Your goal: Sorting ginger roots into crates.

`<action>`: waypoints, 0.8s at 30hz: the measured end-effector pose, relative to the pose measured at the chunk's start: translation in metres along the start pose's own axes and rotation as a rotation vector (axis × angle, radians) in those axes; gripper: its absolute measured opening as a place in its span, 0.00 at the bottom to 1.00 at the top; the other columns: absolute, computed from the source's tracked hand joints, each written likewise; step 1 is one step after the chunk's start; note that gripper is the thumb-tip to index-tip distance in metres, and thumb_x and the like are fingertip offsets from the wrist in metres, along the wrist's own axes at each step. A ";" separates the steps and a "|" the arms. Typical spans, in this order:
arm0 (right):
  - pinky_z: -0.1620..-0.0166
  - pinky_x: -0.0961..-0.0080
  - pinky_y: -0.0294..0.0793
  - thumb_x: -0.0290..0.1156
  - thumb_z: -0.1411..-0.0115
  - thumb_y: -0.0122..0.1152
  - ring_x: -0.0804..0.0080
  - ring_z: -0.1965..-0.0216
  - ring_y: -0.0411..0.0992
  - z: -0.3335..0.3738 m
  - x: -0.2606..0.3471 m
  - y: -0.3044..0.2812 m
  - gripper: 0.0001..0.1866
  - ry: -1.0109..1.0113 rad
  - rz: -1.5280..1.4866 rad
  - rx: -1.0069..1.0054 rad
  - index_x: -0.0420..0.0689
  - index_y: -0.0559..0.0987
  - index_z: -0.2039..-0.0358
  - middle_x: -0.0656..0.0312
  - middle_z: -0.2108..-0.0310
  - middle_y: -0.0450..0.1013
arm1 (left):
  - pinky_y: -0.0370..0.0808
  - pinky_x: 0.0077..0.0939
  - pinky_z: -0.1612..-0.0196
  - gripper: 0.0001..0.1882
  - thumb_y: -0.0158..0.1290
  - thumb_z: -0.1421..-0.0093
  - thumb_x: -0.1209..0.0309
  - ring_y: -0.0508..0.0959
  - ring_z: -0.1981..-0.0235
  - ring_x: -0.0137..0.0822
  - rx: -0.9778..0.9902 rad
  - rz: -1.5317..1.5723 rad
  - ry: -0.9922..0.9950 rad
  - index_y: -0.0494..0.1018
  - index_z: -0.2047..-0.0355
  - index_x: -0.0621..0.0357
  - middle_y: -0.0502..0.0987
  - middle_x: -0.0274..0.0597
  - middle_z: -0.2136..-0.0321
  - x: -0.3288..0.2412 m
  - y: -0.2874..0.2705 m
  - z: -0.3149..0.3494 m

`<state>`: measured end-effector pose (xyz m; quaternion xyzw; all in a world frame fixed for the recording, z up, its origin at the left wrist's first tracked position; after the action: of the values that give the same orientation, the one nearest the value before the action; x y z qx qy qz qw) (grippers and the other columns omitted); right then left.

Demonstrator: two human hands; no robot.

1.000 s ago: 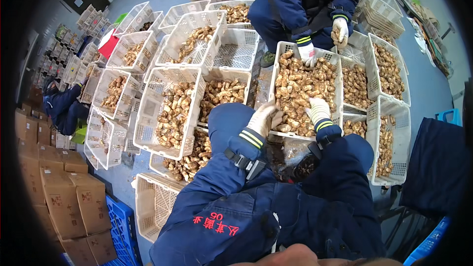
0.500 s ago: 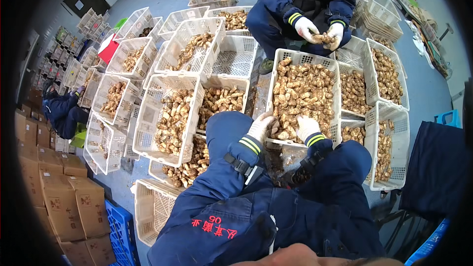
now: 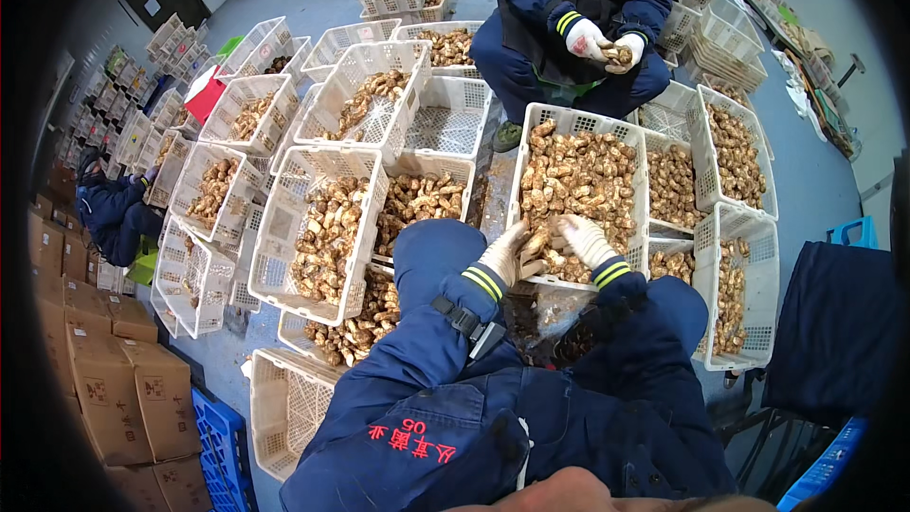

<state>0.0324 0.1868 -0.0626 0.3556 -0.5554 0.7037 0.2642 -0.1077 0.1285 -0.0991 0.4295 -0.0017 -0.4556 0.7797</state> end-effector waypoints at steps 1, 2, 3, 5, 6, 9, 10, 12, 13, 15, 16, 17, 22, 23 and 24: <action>0.54 0.71 0.71 0.43 0.42 0.52 0.58 0.59 0.73 0.001 0.008 0.005 0.20 0.085 0.039 -0.005 0.43 0.74 0.54 0.51 0.61 0.75 | 0.70 0.47 0.50 0.27 0.55 0.45 0.56 0.69 0.48 0.42 0.037 0.026 -0.004 0.62 0.46 0.46 0.68 0.42 0.51 0.002 -0.003 -0.003; 0.54 0.69 0.71 0.43 0.43 0.53 0.56 0.58 0.73 -0.007 0.003 0.018 0.21 0.059 0.185 -0.012 0.43 0.75 0.54 0.51 0.60 0.75 | 0.75 0.41 0.55 0.19 0.55 0.44 0.60 0.74 0.55 0.41 0.038 0.029 -0.004 0.69 0.52 0.48 0.73 0.40 0.57 0.003 -0.011 -0.004; 0.53 0.67 0.71 0.43 0.44 0.55 0.55 0.57 0.72 -0.013 -0.021 0.021 0.21 0.054 0.336 -0.049 0.44 0.75 0.55 0.51 0.60 0.74 | 0.77 0.38 0.57 0.15 0.55 0.43 0.63 0.76 0.59 0.39 0.076 0.043 -0.042 0.72 0.56 0.50 0.75 0.39 0.61 0.008 0.002 -0.006; 0.53 0.65 0.71 0.42 0.47 0.59 0.54 0.56 0.72 -0.013 -0.050 0.046 0.22 0.072 0.505 0.002 0.44 0.74 0.54 0.50 0.59 0.74 | 0.78 0.36 0.59 0.15 0.53 0.42 0.61 0.77 0.60 0.39 0.087 0.033 -0.052 0.72 0.56 0.50 0.76 0.38 0.62 0.010 0.010 -0.003; 0.54 0.65 0.71 0.39 0.49 0.61 0.53 0.57 0.71 -0.012 -0.052 0.055 0.22 0.063 0.604 0.057 0.44 0.74 0.55 0.51 0.59 0.74 | 0.79 0.35 0.61 0.17 0.50 0.40 0.59 0.77 0.59 0.39 0.083 0.046 -0.055 0.70 0.53 0.50 0.76 0.38 0.61 0.013 0.008 -0.004; 0.56 0.66 0.72 0.32 0.47 0.58 0.55 0.60 0.73 -0.009 -0.062 0.054 0.17 0.047 0.630 0.103 0.42 0.75 0.57 0.52 0.62 0.75 | 0.80 0.36 0.64 0.21 0.46 0.38 0.54 0.76 0.58 0.43 0.125 0.022 -0.002 0.64 0.49 0.50 0.72 0.44 0.56 0.011 0.014 -0.005; 0.57 0.69 0.72 0.32 0.44 0.55 0.59 0.61 0.73 -0.001 -0.058 0.046 0.16 0.104 0.255 0.006 0.41 0.75 0.56 0.53 0.64 0.75 | 0.80 0.36 0.64 0.21 0.45 0.38 0.54 0.76 0.58 0.45 0.094 0.059 0.001 0.64 0.49 0.50 0.72 0.46 0.55 0.009 0.006 -0.004; 0.58 0.76 0.72 0.33 0.39 0.48 0.71 0.63 0.72 0.008 -0.061 0.034 0.18 0.174 -0.253 -0.028 0.38 0.72 0.52 0.59 0.64 0.74 | 0.79 0.37 0.62 0.21 0.45 0.38 0.53 0.76 0.57 0.46 0.031 0.059 0.046 0.63 0.50 0.50 0.72 0.48 0.55 0.000 -0.003 -0.005; 0.60 0.75 0.73 0.34 0.39 0.47 0.72 0.63 0.70 0.018 -0.066 0.034 0.20 0.204 -0.698 -0.079 0.39 0.69 0.48 0.60 0.62 0.72 | 0.79 0.37 0.60 0.19 0.46 0.39 0.55 0.76 0.58 0.45 0.038 0.051 0.064 0.65 0.52 0.50 0.72 0.47 0.57 -0.003 0.000 -0.006; 0.55 0.67 0.72 0.41 0.37 0.47 0.59 0.56 0.71 0.031 -0.057 0.035 0.25 0.246 -0.891 -0.029 0.40 0.64 0.44 0.56 0.46 0.64 | 0.78 0.37 0.59 0.18 0.48 0.40 0.56 0.77 0.61 0.43 0.008 0.070 0.082 0.66 0.54 0.49 0.73 0.46 0.59 -0.008 -0.007 -0.007; 0.59 0.70 0.74 0.42 0.38 0.50 0.60 0.58 0.72 0.033 -0.050 0.041 0.24 0.278 -1.121 -0.035 0.41 0.65 0.45 0.56 0.49 0.67 | 0.79 0.35 0.61 0.17 0.51 0.41 0.56 0.77 0.62 0.40 0.014 0.081 0.074 0.68 0.54 0.47 0.73 0.42 0.62 -0.007 -0.011 -0.009; 0.59 0.70 0.74 0.42 0.38 0.50 0.60 0.58 0.72 0.035 -0.043 0.041 0.24 0.275 -1.121 -0.034 0.41 0.65 0.45 0.56 0.49 0.67 | 0.79 0.35 0.61 0.17 0.51 0.41 0.56 0.77 0.62 0.40 0.015 0.080 0.077 0.68 0.54 0.47 0.73 0.42 0.62 -0.005 -0.015 -0.011; 0.64 0.74 0.76 0.42 0.41 0.55 0.62 0.60 0.72 0.046 0.000 0.043 0.25 0.331 -1.428 0.092 0.45 0.65 0.46 0.56 0.54 0.69 | 0.78 0.31 0.60 0.18 0.55 0.44 0.55 0.76 0.64 0.36 -0.032 -0.009 0.095 0.70 0.55 0.45 0.71 0.36 0.66 -0.004 -0.015 -0.003; 0.64 0.74 0.76 0.41 0.42 0.57 0.63 0.61 0.72 0.050 0.011 0.046 0.26 0.363 -1.479 0.101 0.45 0.65 0.46 0.57 0.54 0.69 | 0.77 0.30 0.59 0.18 0.55 0.44 0.55 0.76 0.64 0.35 -0.014 -0.035 0.115 0.70 0.55 0.44 0.71 0.35 0.65 -0.006 -0.017 -0.001; 0.62 0.73 0.75 0.41 0.42 0.58 0.65 0.61 0.72 0.056 0.021 0.040 0.27 0.329 -1.496 0.097 0.44 0.65 0.46 0.57 0.55 0.70 | 0.78 0.29 0.61 0.18 0.54 0.43 0.55 0.76 0.66 0.35 0.007 -0.043 0.089 0.70 0.55 0.44 0.71 0.34 0.67 -0.005 -0.009 0.001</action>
<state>0.0007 0.1219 -0.0627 0.5386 -0.0888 0.4053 0.7334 -0.1174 0.1290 -0.1025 0.4522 0.0407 -0.4529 0.7673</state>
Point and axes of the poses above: each hand's wrist, its own z-axis away from the middle knuckle, its own y-axis out of the palm, x = y × z, the point moved 10 cm from there along -z, towards the middle knuckle
